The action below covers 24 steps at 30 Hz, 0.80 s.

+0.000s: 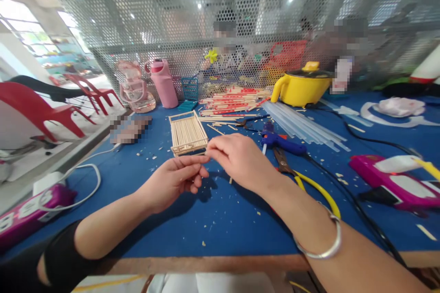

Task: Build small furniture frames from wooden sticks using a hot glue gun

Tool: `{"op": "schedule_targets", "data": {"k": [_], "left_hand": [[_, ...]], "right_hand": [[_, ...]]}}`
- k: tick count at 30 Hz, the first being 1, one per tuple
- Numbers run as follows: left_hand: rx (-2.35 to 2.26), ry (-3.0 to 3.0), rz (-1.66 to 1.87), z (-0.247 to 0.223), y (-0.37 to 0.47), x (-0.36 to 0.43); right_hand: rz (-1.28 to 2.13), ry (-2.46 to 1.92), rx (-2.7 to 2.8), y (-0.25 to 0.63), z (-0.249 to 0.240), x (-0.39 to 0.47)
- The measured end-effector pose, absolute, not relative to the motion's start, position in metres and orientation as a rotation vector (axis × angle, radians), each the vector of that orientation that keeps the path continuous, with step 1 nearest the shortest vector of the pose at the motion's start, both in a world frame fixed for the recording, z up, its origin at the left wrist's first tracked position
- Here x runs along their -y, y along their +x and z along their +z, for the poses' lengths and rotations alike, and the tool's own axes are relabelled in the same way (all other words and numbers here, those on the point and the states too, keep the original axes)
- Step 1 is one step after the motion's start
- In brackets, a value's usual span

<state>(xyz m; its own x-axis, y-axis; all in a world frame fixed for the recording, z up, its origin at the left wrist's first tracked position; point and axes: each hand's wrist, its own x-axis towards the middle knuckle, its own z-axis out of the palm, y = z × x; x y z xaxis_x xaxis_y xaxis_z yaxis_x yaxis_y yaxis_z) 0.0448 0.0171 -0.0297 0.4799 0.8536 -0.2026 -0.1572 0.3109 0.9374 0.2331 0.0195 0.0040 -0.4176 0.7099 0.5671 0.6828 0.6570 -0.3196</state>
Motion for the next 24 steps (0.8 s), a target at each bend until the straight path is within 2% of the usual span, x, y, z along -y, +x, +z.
{"op": "schedule_targets", "data": {"k": [5, 12, 14, 18, 20, 24], "left_hand": [[-0.872, 1.311, 0.579, -0.029, 0.05, 0.003], [-0.962, 1.39, 0.663, -0.035, 0.054, 0.005], [-1.015, 1.27, 0.695, -0.036, 0.055, 0.0], [-0.962, 1.255, 0.772, -0.037, 0.055, -0.003], [-0.861, 1.333, 0.769, -0.037, 0.053, -0.003], [-0.91, 1.322, 0.823, -0.03, 0.05, -0.009]], "right_hand": [[0.171, -1.201, 1.824, 0.241, 0.005, -0.027], [0.512, -1.192, 1.858, 0.227, -0.004, -0.025], [0.775, -1.099, 1.87, 0.222, 0.0, -0.016], [1.791, -0.767, 1.914, 0.214, 0.004, -0.002], [2.061, -0.699, 1.829, 0.211, -0.002, -0.003], [1.838, -0.736, 1.717, 0.213, -0.013, -0.018]]}}
